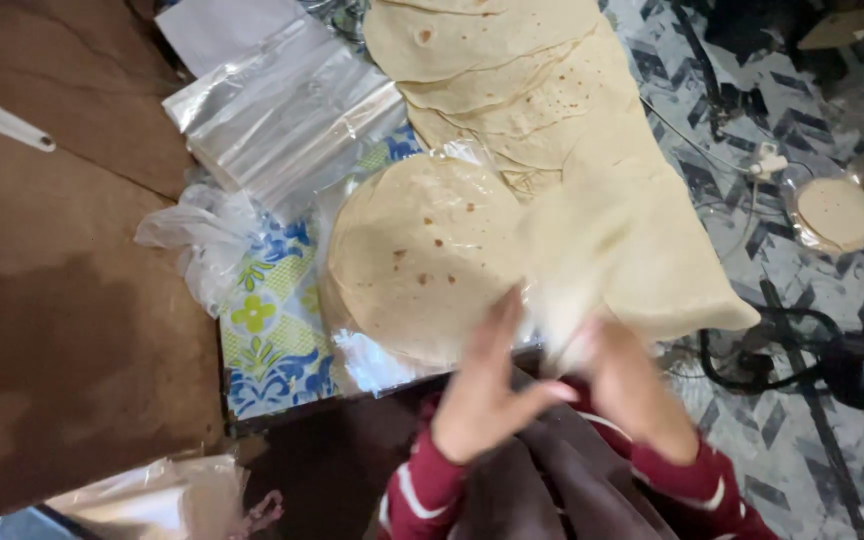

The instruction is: The person packs flatbread into plastic bags by hand, placing several pieces of bread into each bag and setting the bags aside on a table.

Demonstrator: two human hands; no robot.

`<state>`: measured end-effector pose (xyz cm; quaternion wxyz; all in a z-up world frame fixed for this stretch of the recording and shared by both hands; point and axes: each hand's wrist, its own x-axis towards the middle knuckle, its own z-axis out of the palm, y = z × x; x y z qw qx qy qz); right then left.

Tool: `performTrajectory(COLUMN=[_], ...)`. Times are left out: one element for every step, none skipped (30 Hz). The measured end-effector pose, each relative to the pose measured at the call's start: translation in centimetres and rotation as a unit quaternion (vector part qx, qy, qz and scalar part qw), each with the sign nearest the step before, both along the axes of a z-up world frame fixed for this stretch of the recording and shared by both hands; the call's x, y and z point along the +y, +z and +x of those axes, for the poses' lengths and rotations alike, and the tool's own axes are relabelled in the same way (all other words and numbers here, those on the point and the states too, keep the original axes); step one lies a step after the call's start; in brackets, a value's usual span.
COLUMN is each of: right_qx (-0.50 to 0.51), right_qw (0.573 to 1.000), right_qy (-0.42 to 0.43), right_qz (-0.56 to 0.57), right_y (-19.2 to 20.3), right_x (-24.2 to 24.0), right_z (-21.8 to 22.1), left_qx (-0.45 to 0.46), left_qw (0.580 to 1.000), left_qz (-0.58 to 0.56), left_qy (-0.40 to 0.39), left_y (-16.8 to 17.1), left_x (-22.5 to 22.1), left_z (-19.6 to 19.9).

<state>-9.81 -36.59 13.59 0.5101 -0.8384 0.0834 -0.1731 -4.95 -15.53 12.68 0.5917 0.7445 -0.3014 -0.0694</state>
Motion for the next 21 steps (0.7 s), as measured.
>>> performTrajectory(right_qx=[-0.009,-0.012,-0.052,-0.092,-0.096,-0.071,-0.047,-0.048,-0.037,-0.025,-0.026,-0.059,-0.089,-0.088,-0.09,-0.079,-0.081,-0.086,-0.075,-0.075,0.0], right_qw=[0.982,0.981,0.963,0.936,0.935,0.938,0.937,0.935,0.945,0.941,0.939,0.891,0.82,0.819,0.966,0.954,0.954,0.987,0.857,0.856,0.896], right_qy=[0.16,0.166,0.201,0.233,0.237,0.276,0.315,0.321,0.324,0.323,0.329,0.382,0.424,0.427,0.239,0.011,0.012,0.088,0.149,0.15,0.269], right_qz=[-0.099,-0.099,-0.174,-0.247,-0.247,-0.194,-0.141,-0.141,-0.023,0.096,0.095,0.237,0.372,0.374,0.046,-0.29,-0.29,0.108,0.488,0.488,0.353], right_y=[4.7,6.1,7.6,8.9,8.9,8.8,8.8,8.5,8.2,8.0,8.3,8.5,8.6,7.3,6.0,4.6,3.5,2.4,1.4,1.5,1.5], right_x=[4.5,4.8,5.2,5.6,4.9,4.1,3.4,3.0,2.6,2.2,2.5,2.7,3.0,2.6,2.1,1.7,0.9,0.0,-0.9,-0.5,-0.1], right_z=[-1.5,-1.3,-1.2,-1.1,-1.2,-1.4,-1.7,-1.7,-1.7,-1.6,-1.2,-0.8,-0.5,-0.7,-0.9,-1.0,-0.4,0.2,0.8,0.6,0.4], left_qx=[-0.027,-0.03,0.027,0.084,0.082,0.17,0.256,0.255,0.065,-0.128,-0.129,-0.139,-0.15,-0.149,-0.18,-0.212,-0.213,-0.172,-0.129,-0.13,-0.093], left_qw=[0.997,0.997,0.998,0.994,0.995,0.981,0.958,0.958,0.993,0.984,0.983,0.985,0.983,0.983,0.97,0.951,0.951,0.941,0.924,0.924,0.952], left_qz=[-0.02,-0.019,-0.039,-0.06,-0.06,-0.092,-0.124,-0.125,-0.048,0.033,0.034,-0.019,-0.073,-0.071,-0.137,-0.203,-0.202,-0.277,-0.35,-0.35,-0.29], left_qy=[-0.069,-0.063,-0.042,-0.023,-0.018,0.009,0.035,0.041,0.082,0.119,0.125,0.102,0.078,0.081,0.09,0.097,0.098,0.088,0.077,0.077,0.016], left_y=[-0.8,-1.1,-1.5,-1.9,-2.2,-2.5,-2.8,-3.5,-4.2,-4.8,-3.9,-3.1,-2.4,-0.3,1.7,3.7,5.3,7.0,8.7,8.4,8.2], left_x=[-0.9,-0.4,0.1,0.7,1.4,2.1,2.8,4.1,5.4,6.7,7.3,7.9,8.5,8.1,7.7,7.3,6.8,6.1,5.4,4.7,4.1], left_z=[-1.0,-1.4,-1.6,-1.9,-2.2,-2.6,-3.0,-3.3,-3.7,-4.1,-3.7,-3.3,-2.9,-2.1,-1.3,-0.2,0.3,0.8,1.4,1.8,2.2])
